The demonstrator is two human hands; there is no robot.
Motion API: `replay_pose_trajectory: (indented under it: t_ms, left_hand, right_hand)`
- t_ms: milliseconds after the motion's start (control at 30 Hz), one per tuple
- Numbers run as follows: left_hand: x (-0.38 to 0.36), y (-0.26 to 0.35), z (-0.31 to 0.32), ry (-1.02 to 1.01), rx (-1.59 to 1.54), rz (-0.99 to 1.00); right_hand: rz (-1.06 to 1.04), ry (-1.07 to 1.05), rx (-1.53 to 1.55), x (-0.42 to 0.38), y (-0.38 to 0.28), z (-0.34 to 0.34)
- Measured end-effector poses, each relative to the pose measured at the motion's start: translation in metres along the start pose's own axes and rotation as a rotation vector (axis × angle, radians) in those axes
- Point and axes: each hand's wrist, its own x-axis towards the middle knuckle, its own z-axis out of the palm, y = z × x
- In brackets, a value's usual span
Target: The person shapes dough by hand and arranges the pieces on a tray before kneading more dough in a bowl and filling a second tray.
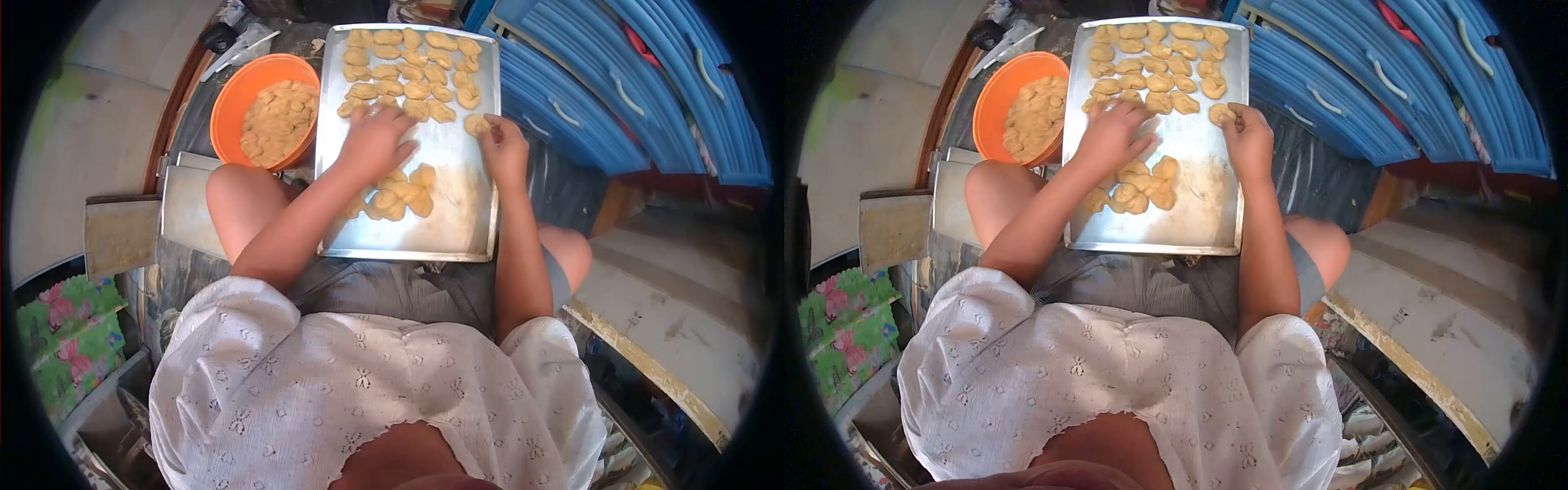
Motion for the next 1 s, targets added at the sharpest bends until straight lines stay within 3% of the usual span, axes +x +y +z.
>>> replay_pose_trajectory:
  t_ms: [33, 100, 200, 333, 367, 433, 500, 600, 633, 700, 733, 767, 833, 867, 900, 967, 1000]
  left_hand:
    - [-0.015, -0.004, -0.01, 0.002, 0.007, -0.005]
    - [-0.044, -0.012, -0.028, -0.088, -0.092, -0.132]
    - [-0.074, -0.02, -0.038, -0.127, -0.211, -0.264]
    - [-0.09, -0.033, -0.029, -0.164, -0.311, -0.287]
    - [-0.091, -0.031, -0.026, -0.093, -0.386, -0.319]
    - [-0.088, -0.029, -0.022, -0.021, -0.466, -0.35]
    - [-0.08, -0.031, -0.018, -0.062, -0.405, -0.349]
    - [-0.069, -0.04, -0.011, -0.085, -0.37, -0.293]
    - [-0.065, -0.045, -0.006, -0.081, -0.369, -0.293]
    - [-0.056, -0.056, 0.004, 0.0, -0.461, -0.389]
    - [-0.053, -0.058, 0.006, 0.074, -0.548, -0.43]
    - [-0.05, -0.058, 0.008, 0.07, -0.553, -0.43]
    - [-0.042, -0.056, 0.004, 0.237, -0.533, -0.443]
    - [-0.041, -0.054, 0.001, 0.238, -0.486, -0.435]
    - [-0.041, -0.06, 0.003, 0.244, -0.487, -0.434]
    - [-0.046, -0.072, 0.014, 0.284, -0.332, -0.219]
    - [-0.047, -0.073, 0.013, 0.284, -0.338, -0.222]
  right_hand:
    - [-0.004, -0.004, 0.007, 0.0, -0.001, 0.002]
    - [-0.233, 0.018, -0.189, -0.002, 0.002, 0.008]
    - [-0.329, 0.012, -0.28, 0.006, 0.017, 0.019]
    - [-0.328, 0.004, -0.438, 0.007, -0.014, 0.017]
    - [-0.331, -0.001, -0.439, -0.001, -0.024, 0.022]
    - [-0.436, -0.157, -0.176, -0.017, -0.042, 0.034]
    - [-0.344, -0.524, -0.092, -0.04, -0.051, 0.056]
    - [-0.218, -0.684, -0.053, -0.046, -0.059, 0.068]
    - [-0.222, -0.684, -0.053, -0.042, -0.064, 0.07]
    - [-0.022, -0.441, 0.035, -0.031, -0.073, 0.075]
    - [-0.08, -0.298, 0.031, -0.028, -0.077, 0.082]
    - [-0.075, -0.298, 0.026, -0.024, -0.072, 0.089]
    - [-0.431, -0.289, -0.147, -0.019, -0.064, 0.102]
    - [-0.485, -0.296, -0.183, -0.022, -0.06, 0.106]
    - [-0.49, -0.294, -0.185, -0.024, -0.066, 0.106]
    - [-0.475, -0.292, -0.172, -0.036, -0.081, 0.102]
    - [-0.465, -0.389, -0.16, -0.044, -0.083, 0.102]
